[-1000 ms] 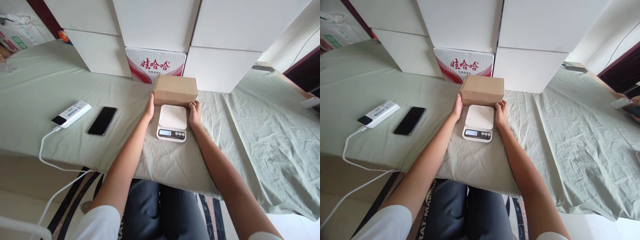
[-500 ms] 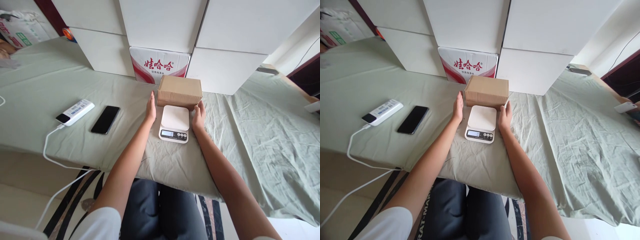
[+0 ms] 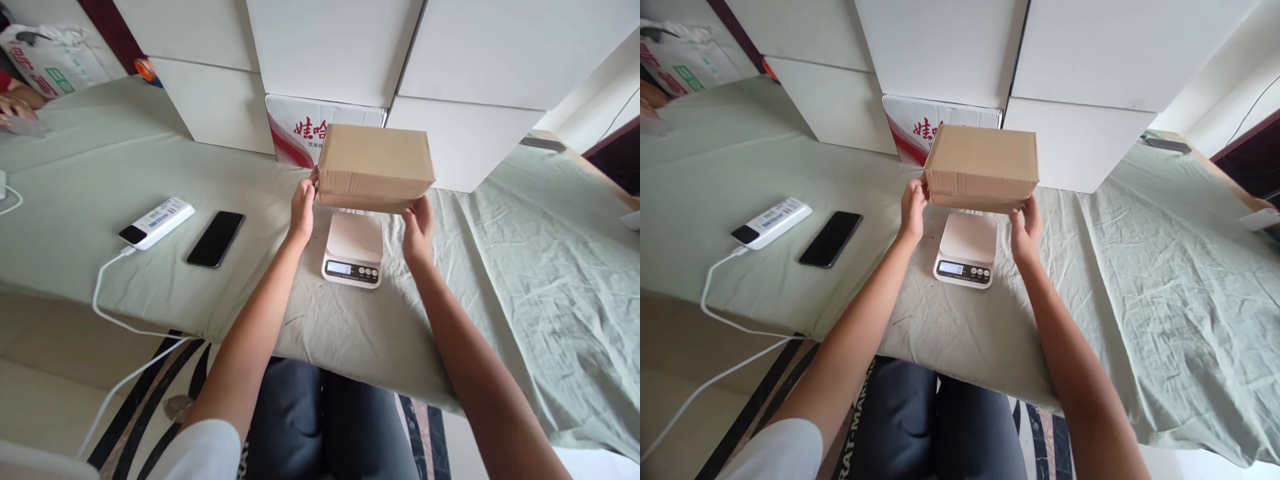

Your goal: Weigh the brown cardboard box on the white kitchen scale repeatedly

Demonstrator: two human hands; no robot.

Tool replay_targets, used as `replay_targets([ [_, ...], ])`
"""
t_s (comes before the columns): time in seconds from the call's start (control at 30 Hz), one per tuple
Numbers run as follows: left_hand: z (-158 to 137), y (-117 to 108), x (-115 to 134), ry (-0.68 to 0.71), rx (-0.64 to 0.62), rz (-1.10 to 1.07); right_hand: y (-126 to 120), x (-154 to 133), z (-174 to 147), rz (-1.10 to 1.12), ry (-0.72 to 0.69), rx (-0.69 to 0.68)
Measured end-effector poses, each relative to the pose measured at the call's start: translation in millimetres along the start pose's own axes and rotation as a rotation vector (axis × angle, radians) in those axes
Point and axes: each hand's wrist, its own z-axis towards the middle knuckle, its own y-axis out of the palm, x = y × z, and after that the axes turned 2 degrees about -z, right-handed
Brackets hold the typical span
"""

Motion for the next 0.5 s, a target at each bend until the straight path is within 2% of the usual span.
replay_targets([
  [0.1, -15.2, -0.8, 26.3, 0.165, 0.039, 0.016, -18.1, -26.4, -19.2, -0.063, -0.051, 0.019],
  [0.2, -26.3, 1.2, 37.7, 0.264, 0.135, 0.044, -23.9, -33.3, -50.7, -0.041, -0.071, 0.059],
  [0.33, -27.8, 2.1, 32.3, 0.291, 0.249, 0.062, -17.2, -18.5, -82.4, -0.017, 0.011, 0.081],
  [0.5, -27.0, 0.2, 23.9, 0.306, 0.205, 0.028, -17.2, -8.6, -85.8, -0.037, 0.066, 0.098],
])
